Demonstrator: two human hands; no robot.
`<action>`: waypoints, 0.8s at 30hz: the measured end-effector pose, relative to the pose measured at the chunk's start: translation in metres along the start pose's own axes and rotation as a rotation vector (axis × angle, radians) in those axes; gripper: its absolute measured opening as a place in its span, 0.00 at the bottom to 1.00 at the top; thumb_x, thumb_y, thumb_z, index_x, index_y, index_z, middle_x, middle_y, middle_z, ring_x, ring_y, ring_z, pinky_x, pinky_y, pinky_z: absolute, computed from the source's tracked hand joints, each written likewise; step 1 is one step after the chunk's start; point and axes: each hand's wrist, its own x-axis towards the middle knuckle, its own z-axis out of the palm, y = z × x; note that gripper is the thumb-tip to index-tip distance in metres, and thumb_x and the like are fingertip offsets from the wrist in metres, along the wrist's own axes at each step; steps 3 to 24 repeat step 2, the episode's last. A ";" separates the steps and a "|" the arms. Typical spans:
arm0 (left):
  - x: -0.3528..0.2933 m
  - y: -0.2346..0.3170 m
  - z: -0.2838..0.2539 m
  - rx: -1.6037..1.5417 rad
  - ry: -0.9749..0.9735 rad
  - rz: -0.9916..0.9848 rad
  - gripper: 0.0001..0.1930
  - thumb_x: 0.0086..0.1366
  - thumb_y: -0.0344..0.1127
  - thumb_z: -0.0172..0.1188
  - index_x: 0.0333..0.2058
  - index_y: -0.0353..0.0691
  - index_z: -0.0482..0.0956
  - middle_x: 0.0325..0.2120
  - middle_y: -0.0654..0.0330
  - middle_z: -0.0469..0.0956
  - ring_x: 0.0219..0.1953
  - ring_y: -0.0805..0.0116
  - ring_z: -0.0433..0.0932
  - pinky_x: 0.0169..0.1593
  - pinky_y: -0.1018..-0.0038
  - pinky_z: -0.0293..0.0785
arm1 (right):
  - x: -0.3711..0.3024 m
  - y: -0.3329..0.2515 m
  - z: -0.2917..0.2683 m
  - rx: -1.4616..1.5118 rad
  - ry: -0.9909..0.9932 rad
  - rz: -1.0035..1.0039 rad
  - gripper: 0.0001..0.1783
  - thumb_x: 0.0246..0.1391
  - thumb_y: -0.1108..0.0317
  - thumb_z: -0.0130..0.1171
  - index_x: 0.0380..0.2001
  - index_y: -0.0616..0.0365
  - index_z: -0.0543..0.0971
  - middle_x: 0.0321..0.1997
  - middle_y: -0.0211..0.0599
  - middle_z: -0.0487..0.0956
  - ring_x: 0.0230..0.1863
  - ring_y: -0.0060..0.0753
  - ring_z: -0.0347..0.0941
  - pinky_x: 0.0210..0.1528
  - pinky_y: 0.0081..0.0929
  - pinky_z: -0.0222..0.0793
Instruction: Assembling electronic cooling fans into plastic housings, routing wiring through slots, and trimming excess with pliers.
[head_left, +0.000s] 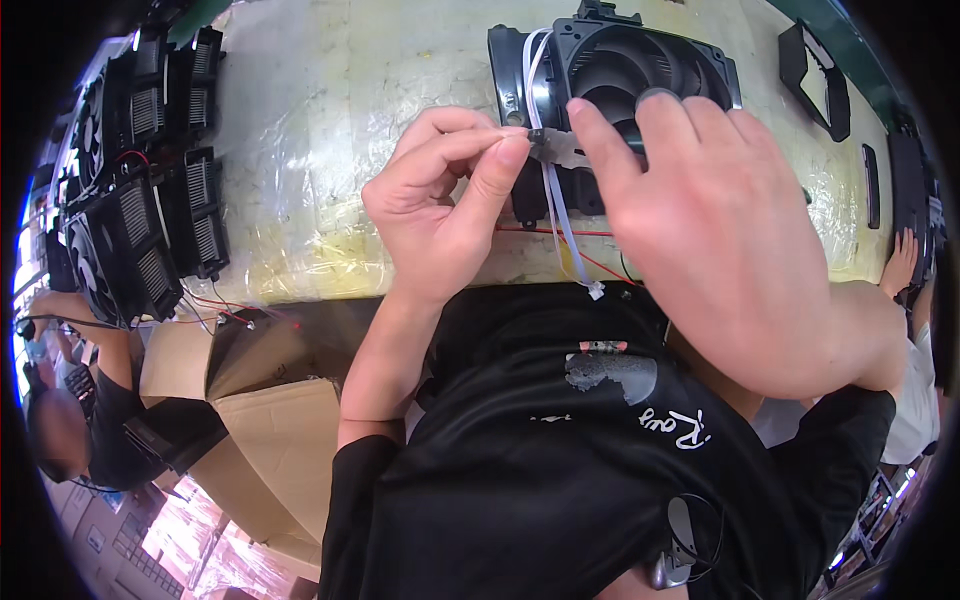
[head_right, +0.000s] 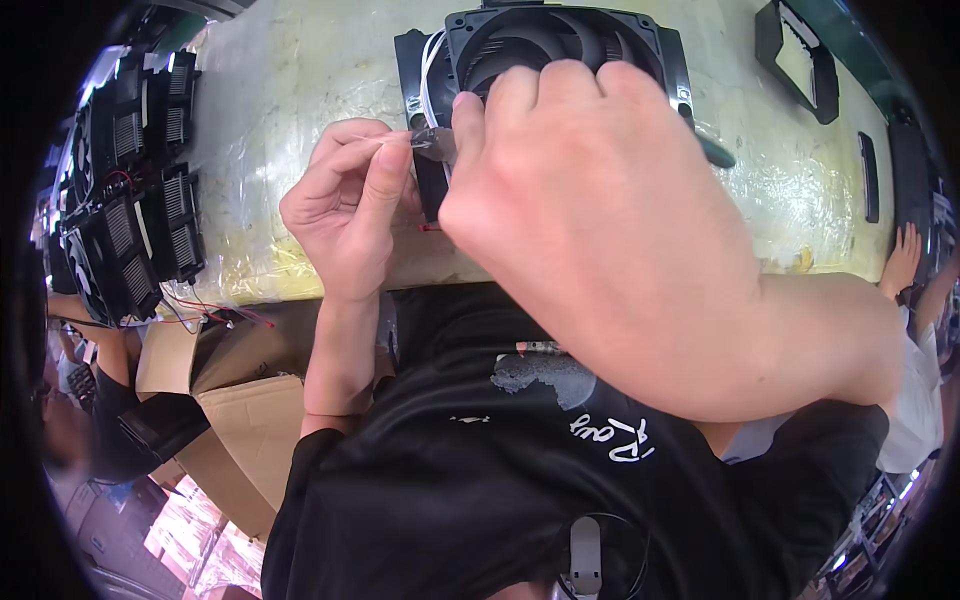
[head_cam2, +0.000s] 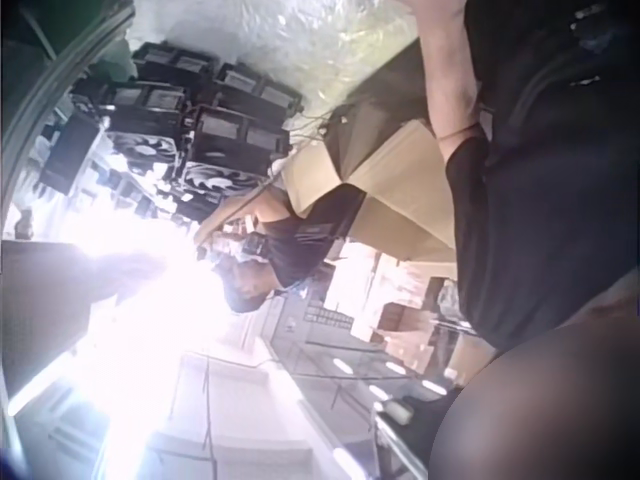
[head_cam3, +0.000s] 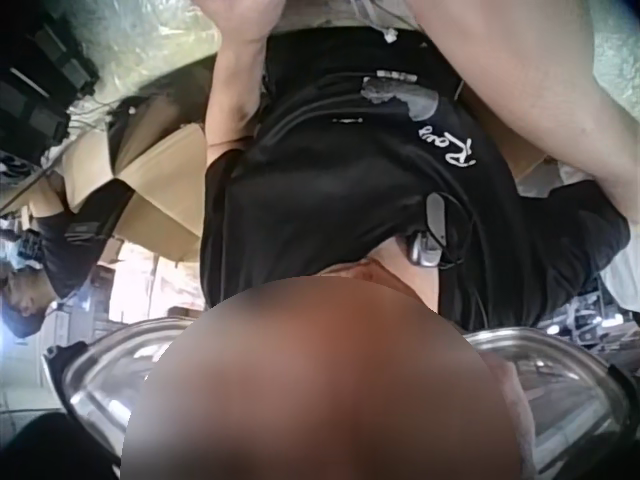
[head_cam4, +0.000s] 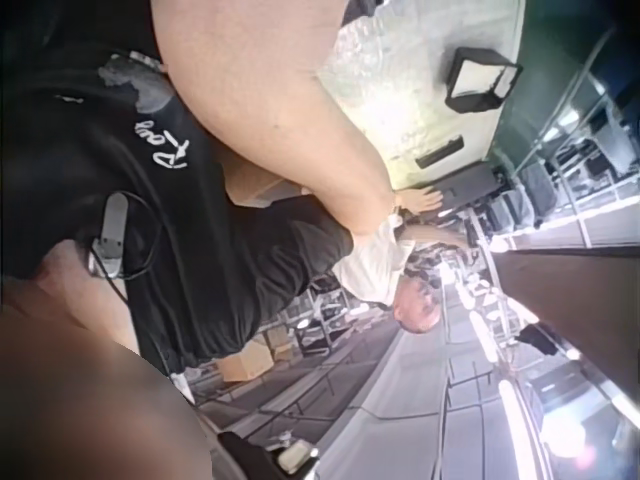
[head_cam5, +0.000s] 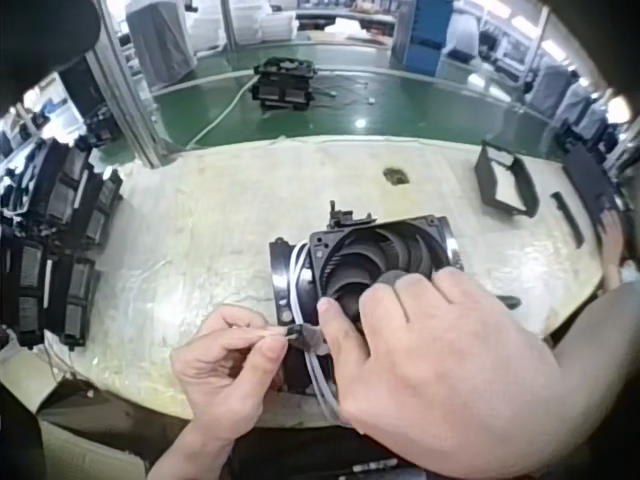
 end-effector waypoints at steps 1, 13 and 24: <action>-0.001 0.000 0.001 0.031 0.014 0.016 0.05 0.61 0.21 0.63 0.36 0.29 0.83 0.34 0.57 0.76 0.24 0.79 0.74 0.23 0.85 0.71 | -0.001 -0.003 -0.003 -0.039 -0.042 -0.003 0.28 0.41 0.73 0.59 0.52 0.56 0.78 0.35 0.37 0.72 0.37 0.34 0.71 0.40 0.29 0.66; 0.001 -0.001 0.000 0.063 0.022 0.037 0.05 0.61 0.21 0.63 0.36 0.29 0.83 0.34 0.56 0.76 0.25 0.78 0.75 0.25 0.85 0.73 | 0.000 -0.006 -0.004 -0.079 -0.080 0.001 0.28 0.41 0.73 0.59 0.52 0.54 0.79 0.35 0.36 0.72 0.37 0.33 0.71 0.41 0.29 0.67; 0.001 -0.001 0.000 0.063 0.022 0.037 0.05 0.61 0.21 0.63 0.36 0.29 0.83 0.34 0.56 0.76 0.25 0.78 0.75 0.25 0.85 0.73 | 0.000 -0.006 -0.004 -0.079 -0.080 0.001 0.28 0.41 0.73 0.59 0.52 0.54 0.79 0.35 0.36 0.72 0.37 0.33 0.71 0.41 0.29 0.67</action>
